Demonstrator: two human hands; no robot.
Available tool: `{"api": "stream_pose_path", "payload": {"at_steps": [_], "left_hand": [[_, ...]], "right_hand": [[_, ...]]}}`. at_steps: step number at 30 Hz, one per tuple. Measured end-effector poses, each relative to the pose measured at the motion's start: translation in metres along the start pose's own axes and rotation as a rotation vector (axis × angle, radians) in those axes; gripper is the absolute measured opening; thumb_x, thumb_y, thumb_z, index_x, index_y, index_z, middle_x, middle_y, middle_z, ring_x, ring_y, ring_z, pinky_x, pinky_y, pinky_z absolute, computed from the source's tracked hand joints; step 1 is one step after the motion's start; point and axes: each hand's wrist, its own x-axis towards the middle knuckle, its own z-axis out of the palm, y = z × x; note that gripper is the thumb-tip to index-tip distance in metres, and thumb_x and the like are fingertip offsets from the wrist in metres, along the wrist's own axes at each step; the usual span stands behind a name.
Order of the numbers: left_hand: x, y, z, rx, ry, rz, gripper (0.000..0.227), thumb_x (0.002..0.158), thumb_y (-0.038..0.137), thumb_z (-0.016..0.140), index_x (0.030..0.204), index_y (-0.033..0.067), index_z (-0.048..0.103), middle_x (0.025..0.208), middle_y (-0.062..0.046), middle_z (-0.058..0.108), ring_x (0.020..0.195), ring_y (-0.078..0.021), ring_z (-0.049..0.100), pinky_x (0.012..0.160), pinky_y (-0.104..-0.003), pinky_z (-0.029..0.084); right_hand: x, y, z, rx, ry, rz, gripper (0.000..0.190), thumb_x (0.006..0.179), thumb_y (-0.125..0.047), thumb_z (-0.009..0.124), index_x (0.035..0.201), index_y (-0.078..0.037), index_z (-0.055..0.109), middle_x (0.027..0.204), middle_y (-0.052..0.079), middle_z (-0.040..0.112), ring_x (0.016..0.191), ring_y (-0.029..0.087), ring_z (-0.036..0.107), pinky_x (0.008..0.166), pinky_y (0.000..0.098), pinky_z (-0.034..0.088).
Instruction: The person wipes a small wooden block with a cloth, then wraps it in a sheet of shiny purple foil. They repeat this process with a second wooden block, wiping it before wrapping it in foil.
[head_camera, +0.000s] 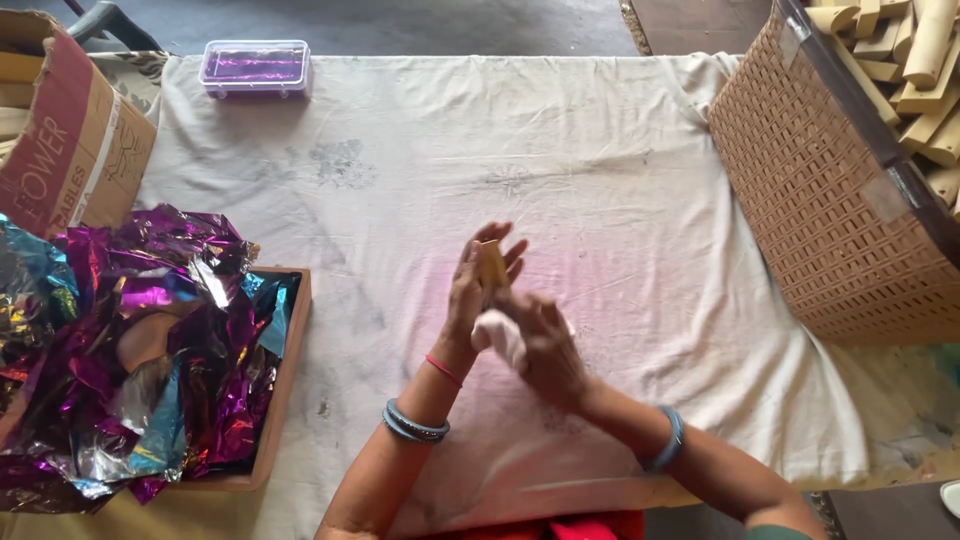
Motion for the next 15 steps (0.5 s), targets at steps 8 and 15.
{"api": "stream_pose_path", "payload": {"at_steps": [8, 15], "left_hand": [[-0.001, -0.016, -0.018, -0.23, 0.025, -0.039, 0.043, 0.112, 0.039, 0.042, 0.136, 0.0036, 0.051, 0.133, -0.017, 0.062, 0.123, -0.0294, 0.062, 0.107, -0.043, 0.051], [-0.007, -0.027, -0.035, -0.104, 0.1, 0.046, 0.034, 0.105, 0.022, 0.053, 0.134, 0.0044, 0.052, 0.11, -0.012, 0.066, 0.104, -0.0272, 0.069, 0.101, -0.041, 0.058]], "right_hand": [[0.056, -0.009, 0.004, -0.003, 0.199, 0.064, 0.053, 0.087, -0.014, 0.07, 0.139, -0.003, 0.062, 0.139, 0.014, 0.059, 0.123, 0.034, 0.053, 0.108, 0.0458, 0.044], [0.004, -0.007, -0.001, 0.004, 0.016, 0.029, 0.04, 0.084, -0.01, 0.069, 0.124, -0.009, 0.071, 0.139, 0.008, 0.066, 0.113, 0.028, 0.057, 0.102, 0.0422, 0.045]]}}
